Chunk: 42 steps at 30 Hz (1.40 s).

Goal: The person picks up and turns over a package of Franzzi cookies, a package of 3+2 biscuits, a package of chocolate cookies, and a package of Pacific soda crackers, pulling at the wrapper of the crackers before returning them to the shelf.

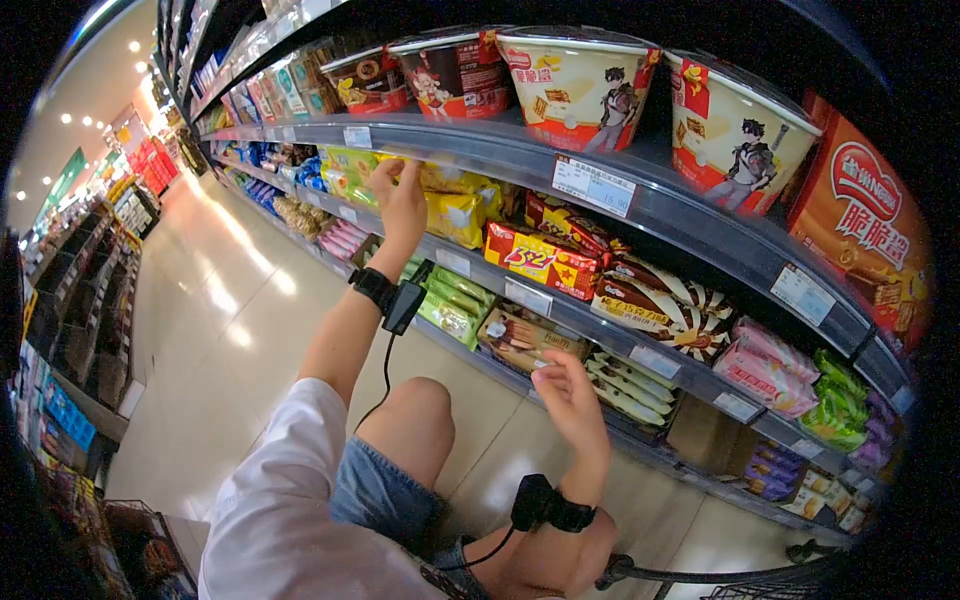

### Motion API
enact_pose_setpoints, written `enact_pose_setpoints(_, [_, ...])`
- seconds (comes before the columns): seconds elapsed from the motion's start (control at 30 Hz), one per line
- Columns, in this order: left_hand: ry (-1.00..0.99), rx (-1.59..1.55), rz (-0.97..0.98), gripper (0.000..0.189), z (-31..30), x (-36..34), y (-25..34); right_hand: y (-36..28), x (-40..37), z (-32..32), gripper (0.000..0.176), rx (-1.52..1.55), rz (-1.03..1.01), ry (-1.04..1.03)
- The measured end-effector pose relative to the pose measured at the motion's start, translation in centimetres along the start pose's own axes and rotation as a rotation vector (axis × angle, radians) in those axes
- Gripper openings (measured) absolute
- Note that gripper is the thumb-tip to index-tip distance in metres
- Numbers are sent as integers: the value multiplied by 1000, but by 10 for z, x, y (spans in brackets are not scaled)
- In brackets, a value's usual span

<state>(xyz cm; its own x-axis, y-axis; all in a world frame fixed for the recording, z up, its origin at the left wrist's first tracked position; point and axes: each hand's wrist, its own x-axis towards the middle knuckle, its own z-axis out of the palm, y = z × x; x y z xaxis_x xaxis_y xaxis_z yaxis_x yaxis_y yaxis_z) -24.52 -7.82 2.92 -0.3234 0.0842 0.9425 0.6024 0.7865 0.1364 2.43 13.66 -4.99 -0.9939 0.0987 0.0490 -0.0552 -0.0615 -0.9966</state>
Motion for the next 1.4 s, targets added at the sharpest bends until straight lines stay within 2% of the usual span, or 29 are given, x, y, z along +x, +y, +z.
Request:
enact_pose_setpoints(0.13, [30, -24, -16, 41, 10, 1, 11, 2, 1, -1, 33, 2, 3, -7])
enact_pose_setpoints(0.33, [-11, -3, 10, 55, 17, -4, 20, 6, 3, 0, 32, -17, 6, -16])
enact_pose_setpoints(0.4, [53, -105, -157, 69, 16, -5, 23, 5, 3, 1, 32, -22, 12, -15])
enact_pose_setpoints(0.43, [56, -103, -160, 69, 17, -5, 23, 4, 4, 1, 31, -57, 34, 2])
enact_pose_setpoints(0.53, [17, -164, -166, 74, 16, -3, 22, 7, 5, 2, 30, -91, 46, 11])
enact_pose_setpoints(0.6, [-159, -83, -170, 78, 15, 0, 20, 9, 6, 3, 30, -90, 36, -2])
enact_pose_setpoints(0.9, [-214, 57, -147, 79, 4, -11, 20, 8, 9, 10, 30, -80, 26, 3])
enact_pose_setpoints(1.3, [-201, -38, -159, 80, -9, -22, 26, 7, 5, 8, 29, -115, 17, 34])
enact_pose_setpoints(1.4, [-230, -240, -194, 81, -15, -31, 35, 11, 7, 6, 30, -140, 34, 21])
